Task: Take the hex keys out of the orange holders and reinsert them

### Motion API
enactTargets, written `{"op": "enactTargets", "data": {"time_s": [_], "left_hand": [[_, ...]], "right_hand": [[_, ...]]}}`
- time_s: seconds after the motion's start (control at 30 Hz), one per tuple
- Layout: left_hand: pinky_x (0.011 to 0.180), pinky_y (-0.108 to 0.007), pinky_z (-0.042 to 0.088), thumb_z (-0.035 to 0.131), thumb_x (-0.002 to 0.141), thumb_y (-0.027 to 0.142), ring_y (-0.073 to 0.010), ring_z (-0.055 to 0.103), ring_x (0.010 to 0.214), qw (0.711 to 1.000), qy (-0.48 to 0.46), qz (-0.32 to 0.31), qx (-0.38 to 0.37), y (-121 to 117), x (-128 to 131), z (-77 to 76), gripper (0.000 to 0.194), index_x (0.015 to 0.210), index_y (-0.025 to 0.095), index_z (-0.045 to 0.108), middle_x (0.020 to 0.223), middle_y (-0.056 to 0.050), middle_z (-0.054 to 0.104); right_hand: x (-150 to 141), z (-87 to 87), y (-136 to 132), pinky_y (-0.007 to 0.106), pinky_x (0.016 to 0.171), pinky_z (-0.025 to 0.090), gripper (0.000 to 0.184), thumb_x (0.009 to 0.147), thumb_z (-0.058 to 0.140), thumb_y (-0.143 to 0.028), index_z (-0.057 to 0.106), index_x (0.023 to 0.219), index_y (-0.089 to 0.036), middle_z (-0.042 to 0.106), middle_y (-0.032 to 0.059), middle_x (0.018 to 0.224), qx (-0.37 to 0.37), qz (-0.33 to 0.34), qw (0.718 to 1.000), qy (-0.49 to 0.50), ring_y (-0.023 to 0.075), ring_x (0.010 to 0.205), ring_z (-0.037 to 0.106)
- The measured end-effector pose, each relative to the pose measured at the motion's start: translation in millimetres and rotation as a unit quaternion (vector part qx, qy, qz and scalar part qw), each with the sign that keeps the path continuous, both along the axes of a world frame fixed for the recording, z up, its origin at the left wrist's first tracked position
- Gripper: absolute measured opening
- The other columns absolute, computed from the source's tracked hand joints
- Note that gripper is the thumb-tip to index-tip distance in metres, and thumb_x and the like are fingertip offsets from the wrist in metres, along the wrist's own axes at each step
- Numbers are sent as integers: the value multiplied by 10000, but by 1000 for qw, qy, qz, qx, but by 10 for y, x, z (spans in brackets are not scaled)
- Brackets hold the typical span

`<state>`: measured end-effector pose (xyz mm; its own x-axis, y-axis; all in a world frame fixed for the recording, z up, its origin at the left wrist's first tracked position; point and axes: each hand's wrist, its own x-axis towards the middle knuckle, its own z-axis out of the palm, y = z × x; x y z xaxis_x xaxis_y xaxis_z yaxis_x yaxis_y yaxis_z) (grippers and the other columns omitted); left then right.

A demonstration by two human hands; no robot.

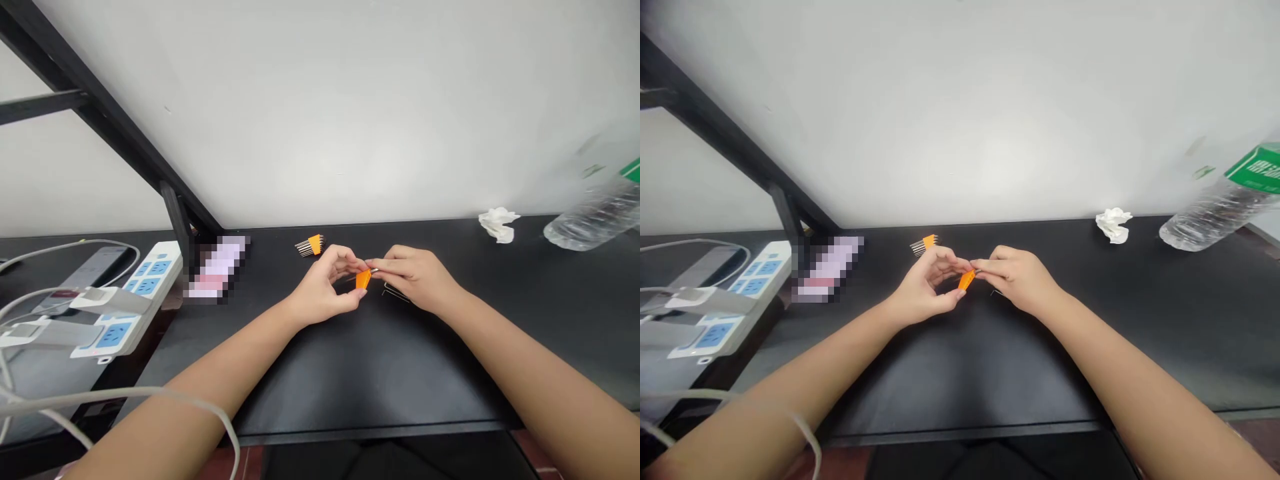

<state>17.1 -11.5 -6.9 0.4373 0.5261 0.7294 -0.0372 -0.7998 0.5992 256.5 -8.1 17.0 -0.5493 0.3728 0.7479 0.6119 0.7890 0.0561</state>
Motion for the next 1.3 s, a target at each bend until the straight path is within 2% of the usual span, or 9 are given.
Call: {"op": "enactTargets", "data": {"time_s": [0.2,0.4,0.53,0.63,0.73,0.87,1.03,1.17,1.3], "left_hand": [[1010,-432,582,820,803,308,-188,714,1059,997,-32,-49,-47,35,18,8,509,1088,256,402,1215,-84,663],[904,-406,619,875,743,397,-183,754,924,984,-54,-86,-146,100,-27,61,573,1095,251,447,1308,-90,587],[943,-438,604,871,759,381,-214,747,951,980,1,-104,-169,139,-62,78,483,1106,195,591,1142,-107,699],[906,-410,615,901,718,353,-206,741,900,978,55,-85,-184,131,-77,99,502,1121,159,675,1026,-109,746],[897,-394,619,924,677,297,-203,736,903,976,90,-72,-185,94,-88,118,565,1179,163,700,1013,-98,758],[926,-401,612,893,716,288,-202,739,908,972,119,-62,-193,71,-97,105,459,1132,157,746,993,-94,772],[946,-424,609,912,691,304,-231,752,932,973,-3,-45,-225,138,-110,103,496,1132,143,750,1068,-131,777],[971,-452,596,802,819,419,-246,744,945,950,-135,-97,-265,174,-136,165,406,1093,124,751,1023,-128,768],[975,-473,595,715,879,471,-224,734,908,928,-197,-137,-285,182,-149,212,433,1143,128,712,983,-108,757]], "right_hand": [[13,-41,56,254,651,476,319,1041,533,-326,740,1278,-276,676,48,906,23,17,999,-15,126,689,583],[-11,-13,-11,258,690,486,267,1035,555,-322,797,1135,-273,684,53,956,-39,70,996,-28,130,744,612],[1,1,-10,260,697,479,269,1037,553,-333,802,1106,-260,677,56,952,-25,77,996,-36,136,763,613],[9,-2,3,258,678,466,279,1043,539,-333,792,1136,-261,675,59,970,-6,61,996,-60,134,753,606],[-11,-9,9,255,677,468,283,1042,537,-313,761,1206,-256,678,59,994,4,52,996,-70,133,756,612],[33,48,19,273,743,503,307,1006,605,-337,696,1270,-211,684,81,1113,-19,4,999,-48,144,789,638],[375,225,77,303,786,495,195,963,589,-276,748,1047,-202,677,79,1059,-75,-139,983,-89,180,844,646],[558,276,139,292,736,481,165,887,616,-238,735,999,-216,663,64,1056,-170,-163,963,-134,179,819,635],[513,247,174,287,685,446,86,853,597,-197,677,882,-192,654,67,987,-192,-196,951,-142,168,749,600]]}}
